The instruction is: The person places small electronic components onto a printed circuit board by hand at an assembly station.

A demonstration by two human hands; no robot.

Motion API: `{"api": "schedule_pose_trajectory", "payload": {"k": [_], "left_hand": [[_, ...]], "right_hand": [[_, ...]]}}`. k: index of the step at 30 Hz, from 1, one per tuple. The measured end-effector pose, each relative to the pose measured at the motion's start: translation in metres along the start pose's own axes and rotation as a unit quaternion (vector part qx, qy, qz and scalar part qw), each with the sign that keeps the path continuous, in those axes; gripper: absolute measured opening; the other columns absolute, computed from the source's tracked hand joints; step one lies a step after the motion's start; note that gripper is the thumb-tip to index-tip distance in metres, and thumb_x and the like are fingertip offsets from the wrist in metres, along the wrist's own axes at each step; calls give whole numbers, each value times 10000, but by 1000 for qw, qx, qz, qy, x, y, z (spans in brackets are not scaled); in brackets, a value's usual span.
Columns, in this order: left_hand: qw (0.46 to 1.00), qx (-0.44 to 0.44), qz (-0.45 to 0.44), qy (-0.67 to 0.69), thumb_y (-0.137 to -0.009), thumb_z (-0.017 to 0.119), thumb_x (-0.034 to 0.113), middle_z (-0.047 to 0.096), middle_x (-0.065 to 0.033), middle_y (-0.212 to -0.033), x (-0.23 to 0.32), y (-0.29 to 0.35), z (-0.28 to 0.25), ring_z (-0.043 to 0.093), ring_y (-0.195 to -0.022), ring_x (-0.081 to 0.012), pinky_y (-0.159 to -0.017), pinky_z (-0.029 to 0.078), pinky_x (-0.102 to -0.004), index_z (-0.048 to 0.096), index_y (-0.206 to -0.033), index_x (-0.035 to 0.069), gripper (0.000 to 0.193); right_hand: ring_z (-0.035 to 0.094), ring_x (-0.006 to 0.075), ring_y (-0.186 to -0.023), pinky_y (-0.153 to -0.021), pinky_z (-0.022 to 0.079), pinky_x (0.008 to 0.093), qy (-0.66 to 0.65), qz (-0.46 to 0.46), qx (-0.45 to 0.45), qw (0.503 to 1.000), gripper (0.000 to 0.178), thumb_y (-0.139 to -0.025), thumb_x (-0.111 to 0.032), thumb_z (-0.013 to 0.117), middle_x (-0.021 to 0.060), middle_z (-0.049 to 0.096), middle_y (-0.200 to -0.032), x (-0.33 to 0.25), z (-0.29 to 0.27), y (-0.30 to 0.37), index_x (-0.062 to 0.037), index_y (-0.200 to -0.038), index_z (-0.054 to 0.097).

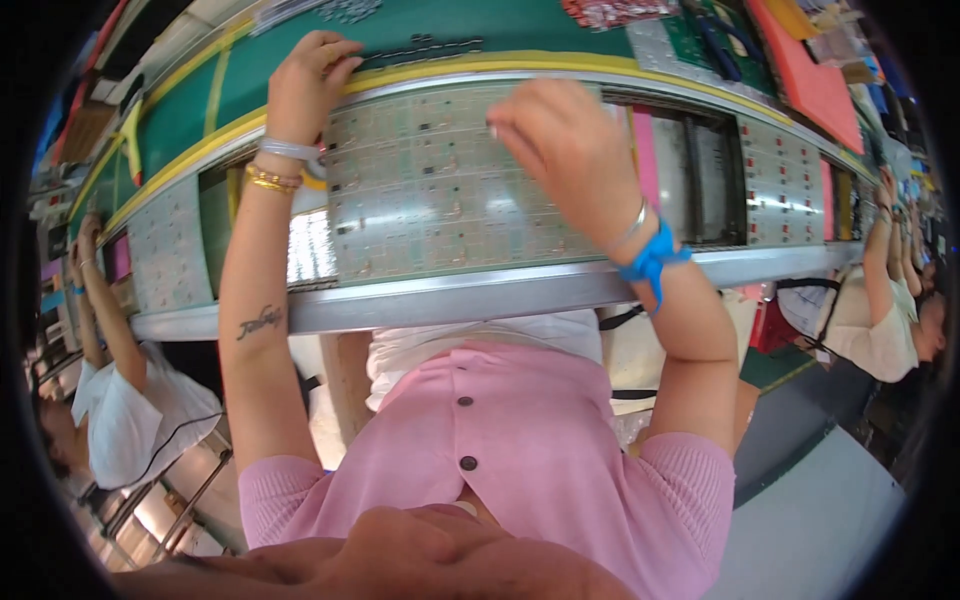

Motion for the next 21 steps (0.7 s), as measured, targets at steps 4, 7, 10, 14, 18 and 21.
{"api": "schedule_pose_trajectory", "payload": {"k": [4,7,10,14,18,21], "left_hand": [[996,-50,22,-76,-820,642,161,635,-55,-928,-13,-6,7,620,-815,-277,-702,499,-359,696,-870,76,112],[995,-60,9,-78,-828,636,166,633,-52,-927,-9,-7,4,618,-820,-275,-702,498,-356,695,-880,74,121],[996,-56,3,-74,-833,633,169,630,-48,-926,-10,-7,10,617,-817,-273,-698,498,-355,691,-883,70,125],[995,-51,10,-89,-838,628,165,625,-47,-924,-6,-6,9,614,-809,-272,-694,497,-354,688,-889,66,126],[994,-51,7,-97,-838,627,160,624,-49,-920,-5,-5,9,612,-811,-271,-696,496,-354,688,-897,65,127],[994,-44,9,-99,-837,626,155,622,-49,-918,-5,-4,9,610,-816,-271,-699,495,-353,688,-895,63,125]], "right_hand": [[595,270,-788,-681,481,344,11,66,-61,996,159,-726,-26,710,79,606,-829,-6,-19,46,-52,-872,651],[586,263,-786,-682,479,344,17,95,-105,990,156,-725,-36,713,68,601,-837,-5,-17,67,-53,-865,646],[577,250,-796,-682,479,342,5,83,-129,988,164,-720,-46,714,60,603,-866,-4,-8,72,-59,-868,643],[574,248,-798,-688,482,341,3,70,-128,989,164,-719,-48,712,59,600,-861,-3,-3,69,-60,-868,643],[568,245,-804,-694,483,337,-1,64,-151,986,164,-717,-44,707,57,594,-857,-2,0,69,-59,-867,642],[566,243,-803,-694,482,335,7,65,-153,986,167,-716,-41,707,57,592,-856,-4,0,69,-58,-867,640]]}}
Point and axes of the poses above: each hand's wrist, its own y-axis away from the middle knuckle, its own z-axis out of the palm, x = y × z, the point moved 3 cm from there along -y, towards the middle knuckle
